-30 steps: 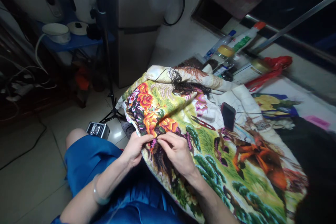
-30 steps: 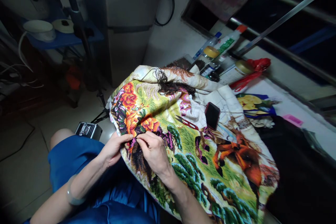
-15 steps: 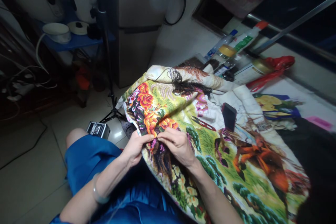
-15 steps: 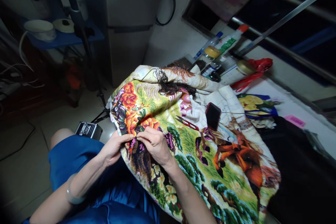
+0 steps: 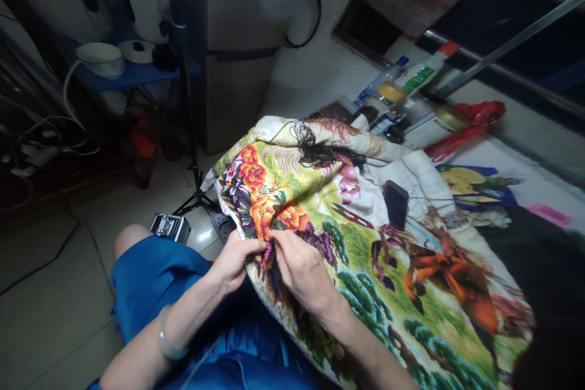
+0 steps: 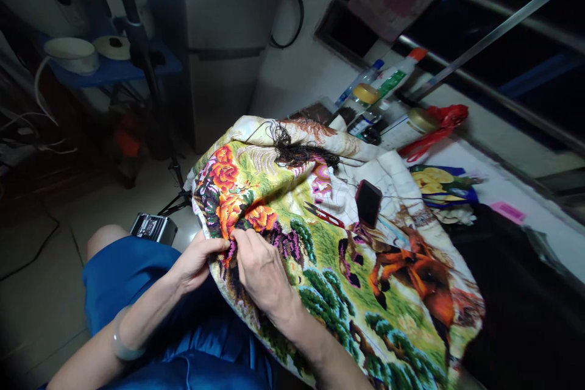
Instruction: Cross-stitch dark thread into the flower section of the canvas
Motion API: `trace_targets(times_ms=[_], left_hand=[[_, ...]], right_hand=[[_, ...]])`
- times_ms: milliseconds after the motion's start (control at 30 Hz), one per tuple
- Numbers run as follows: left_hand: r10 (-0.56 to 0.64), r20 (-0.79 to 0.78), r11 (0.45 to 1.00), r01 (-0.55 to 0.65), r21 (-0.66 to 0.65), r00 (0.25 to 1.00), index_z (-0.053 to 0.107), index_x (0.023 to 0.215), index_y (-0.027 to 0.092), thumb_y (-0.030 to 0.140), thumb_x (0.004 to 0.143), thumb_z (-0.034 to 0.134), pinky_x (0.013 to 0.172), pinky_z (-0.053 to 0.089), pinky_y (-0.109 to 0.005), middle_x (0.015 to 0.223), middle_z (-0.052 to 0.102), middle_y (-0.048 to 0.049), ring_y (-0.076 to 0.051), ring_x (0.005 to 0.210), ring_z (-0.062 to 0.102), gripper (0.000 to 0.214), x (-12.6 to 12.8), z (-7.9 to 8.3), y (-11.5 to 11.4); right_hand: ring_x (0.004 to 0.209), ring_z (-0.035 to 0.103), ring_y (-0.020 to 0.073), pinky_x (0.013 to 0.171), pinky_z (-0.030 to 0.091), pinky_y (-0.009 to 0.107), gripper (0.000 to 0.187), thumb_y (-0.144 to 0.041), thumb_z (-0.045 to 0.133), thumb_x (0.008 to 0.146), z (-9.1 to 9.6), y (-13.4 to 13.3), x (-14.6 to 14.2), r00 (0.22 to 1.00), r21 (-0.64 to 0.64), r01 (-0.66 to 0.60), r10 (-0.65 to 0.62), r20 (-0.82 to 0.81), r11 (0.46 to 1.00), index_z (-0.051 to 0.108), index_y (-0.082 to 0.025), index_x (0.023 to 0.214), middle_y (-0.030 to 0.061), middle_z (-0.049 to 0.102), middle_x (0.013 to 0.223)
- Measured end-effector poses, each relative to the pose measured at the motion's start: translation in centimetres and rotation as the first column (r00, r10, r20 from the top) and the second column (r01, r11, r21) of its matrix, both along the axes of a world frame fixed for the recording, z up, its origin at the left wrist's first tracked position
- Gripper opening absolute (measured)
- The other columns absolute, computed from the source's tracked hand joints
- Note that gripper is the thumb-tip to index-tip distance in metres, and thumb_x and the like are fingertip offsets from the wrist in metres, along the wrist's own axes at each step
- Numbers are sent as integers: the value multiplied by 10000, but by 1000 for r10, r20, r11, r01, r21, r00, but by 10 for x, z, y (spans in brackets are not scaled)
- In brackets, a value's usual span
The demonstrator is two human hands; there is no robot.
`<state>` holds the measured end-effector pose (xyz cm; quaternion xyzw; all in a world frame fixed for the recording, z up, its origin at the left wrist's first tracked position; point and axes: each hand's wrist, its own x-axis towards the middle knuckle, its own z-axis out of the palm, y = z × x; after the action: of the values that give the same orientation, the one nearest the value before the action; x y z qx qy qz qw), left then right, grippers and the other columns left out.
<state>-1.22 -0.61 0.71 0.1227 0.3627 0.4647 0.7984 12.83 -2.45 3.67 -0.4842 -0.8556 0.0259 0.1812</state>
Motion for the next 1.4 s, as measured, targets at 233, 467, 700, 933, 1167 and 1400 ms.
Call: trace_targets(times_ms=[233,467,700,933,1167,1400], left_hand=[[-8,-22,997,10,73,1000,727,888,124,105,520,723,818,514,-351,847,752,-70,-250,824,681,368,-3,-1,-2],[-1,-2,998,1,58,1000,727,883,124,106,506,729,828,517,-365,833,754,-68,-260,832,686,377,-2,0,-1],[14,-7,1000,-14,18,1000,726,894,118,124,510,769,856,515,-382,871,759,-89,-269,836,696,387,0,4,-1],[16,-8,999,-16,33,1000,720,945,124,135,526,782,858,517,-380,924,758,-95,-276,877,696,424,0,4,-2],[12,-35,999,-10,40,999,719,920,120,136,531,779,866,517,-393,879,759,-87,-274,849,697,393,0,3,-3],[18,-29,999,-17,31,999,723,890,117,130,523,780,861,516,-384,878,758,-91,-272,845,696,372,0,5,-2]], right_hand=[[818,549,223,587,418,268,198,-78,422,896,4,7,-15,982,154,32,-60,179,988,573,-184,826,116,577,903],[602,556,137,572,420,234,187,-167,383,970,1,20,-9,952,16,56,-48,-304,998,502,-187,827,14,560,697],[499,565,115,478,486,218,130,-299,503,902,5,24,0,703,-388,99,-340,-625,916,557,-190,855,-12,587,643],[524,598,131,503,495,238,125,-264,599,836,11,16,7,711,-337,173,-354,-608,926,689,-179,827,26,693,696],[568,642,129,560,483,211,189,-195,543,859,15,5,9,879,-394,38,-218,-423,918,720,-177,795,18,725,713],[579,664,148,568,483,225,217,-179,529,858,9,6,6,913,-363,71,-207,-352,929,733,-189,786,26,740,725]])
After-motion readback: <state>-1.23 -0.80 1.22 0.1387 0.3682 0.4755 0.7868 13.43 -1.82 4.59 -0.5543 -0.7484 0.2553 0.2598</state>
